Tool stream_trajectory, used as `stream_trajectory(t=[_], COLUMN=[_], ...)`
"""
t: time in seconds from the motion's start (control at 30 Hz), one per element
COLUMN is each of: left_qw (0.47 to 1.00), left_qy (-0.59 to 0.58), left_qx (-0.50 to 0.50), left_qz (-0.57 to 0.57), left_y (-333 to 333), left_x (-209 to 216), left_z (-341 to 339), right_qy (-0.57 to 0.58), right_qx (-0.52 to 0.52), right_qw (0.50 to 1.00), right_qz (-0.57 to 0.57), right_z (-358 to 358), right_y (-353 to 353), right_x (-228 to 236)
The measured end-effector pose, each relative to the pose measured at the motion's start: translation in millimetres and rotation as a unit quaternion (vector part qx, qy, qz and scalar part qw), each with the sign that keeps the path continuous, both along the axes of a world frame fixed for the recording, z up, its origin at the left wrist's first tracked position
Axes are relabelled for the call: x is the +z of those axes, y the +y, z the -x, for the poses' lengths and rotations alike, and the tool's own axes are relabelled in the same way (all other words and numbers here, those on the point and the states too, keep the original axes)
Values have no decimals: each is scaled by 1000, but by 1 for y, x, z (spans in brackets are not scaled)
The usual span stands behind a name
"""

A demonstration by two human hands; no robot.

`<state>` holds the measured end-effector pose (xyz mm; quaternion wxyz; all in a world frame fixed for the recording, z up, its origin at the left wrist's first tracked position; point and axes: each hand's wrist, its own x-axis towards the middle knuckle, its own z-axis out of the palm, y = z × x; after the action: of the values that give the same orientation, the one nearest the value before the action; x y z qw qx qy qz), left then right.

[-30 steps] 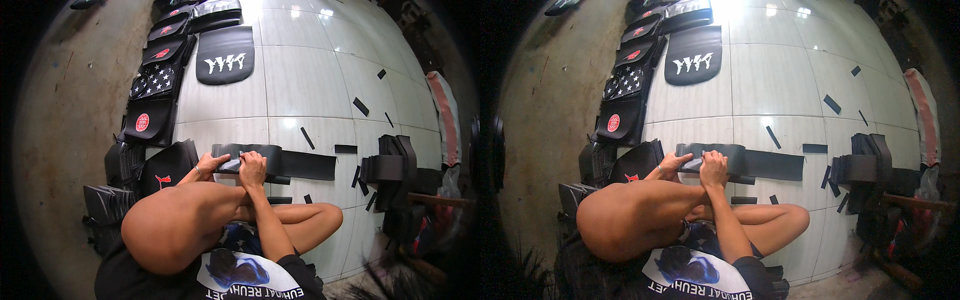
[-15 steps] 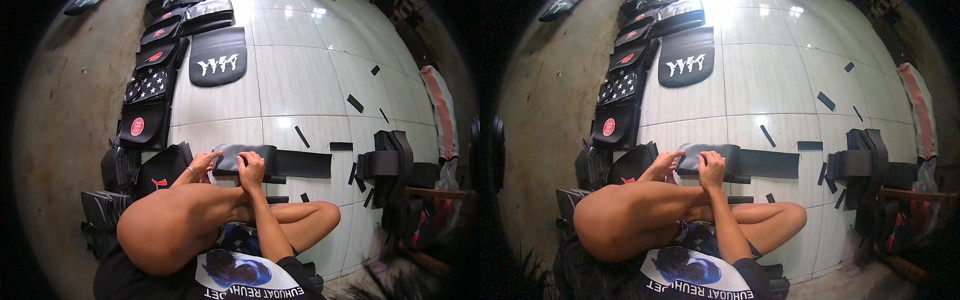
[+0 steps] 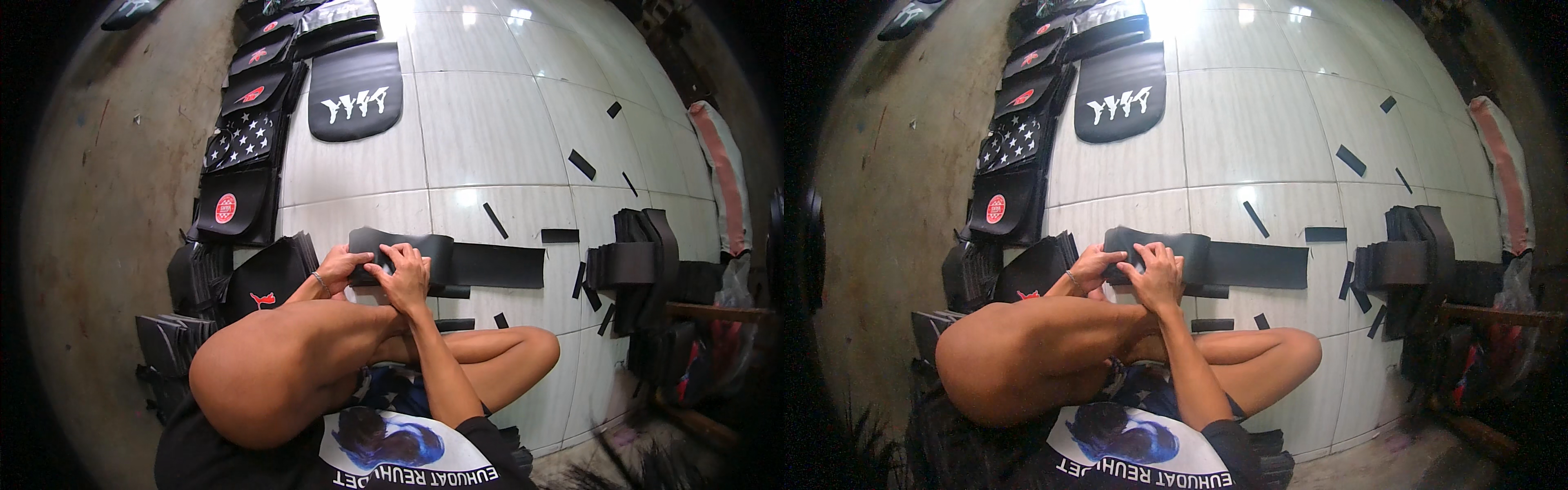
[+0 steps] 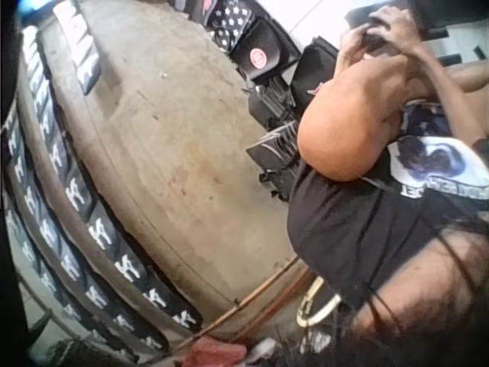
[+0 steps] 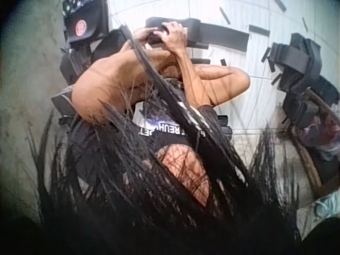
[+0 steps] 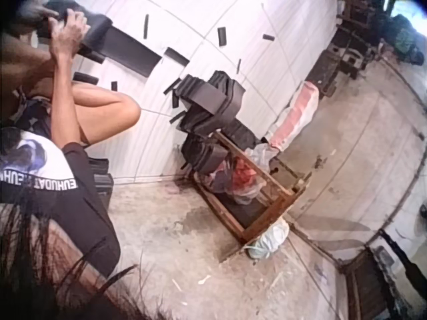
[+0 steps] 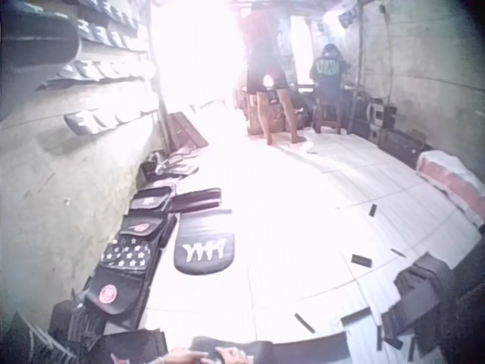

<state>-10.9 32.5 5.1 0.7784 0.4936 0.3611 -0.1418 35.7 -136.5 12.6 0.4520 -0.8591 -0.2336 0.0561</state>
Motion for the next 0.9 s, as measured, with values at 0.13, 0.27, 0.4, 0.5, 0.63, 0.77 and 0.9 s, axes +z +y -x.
stream_trajectory(t=[0.13,0.27,0.4,0.5,0.63,0.77,0.9], left_qw=[988,994,997,996,996,998,1000], left_qy=[21,3,17,37,50,63,24], left_qx=[8,32,38,31,31,9,-5], left_qz=[-154,-102,-68,-80,-60,-15,-8], left_y=[-11,-18,-16,-8,-8,-9,1], left_x=[-5,4,-17,-17,-9,-13,-24], left_z=[-1,-2,-1,6,5,3,-4], right_qy=[11,42,196,286,43,40,17], right_qx=[-16,-95,-212,-288,-672,-365,-86], right_qw=[1000,989,926,867,725,900,991], right_qz=[-19,-101,-241,-289,-147,-233,-102], right_z=[3,0,-25,-58,-87,-64,-15], right_y=[4,4,-48,-153,-234,-132,-29], right_x=[-6,-23,-42,-72,-72,-43,-35])
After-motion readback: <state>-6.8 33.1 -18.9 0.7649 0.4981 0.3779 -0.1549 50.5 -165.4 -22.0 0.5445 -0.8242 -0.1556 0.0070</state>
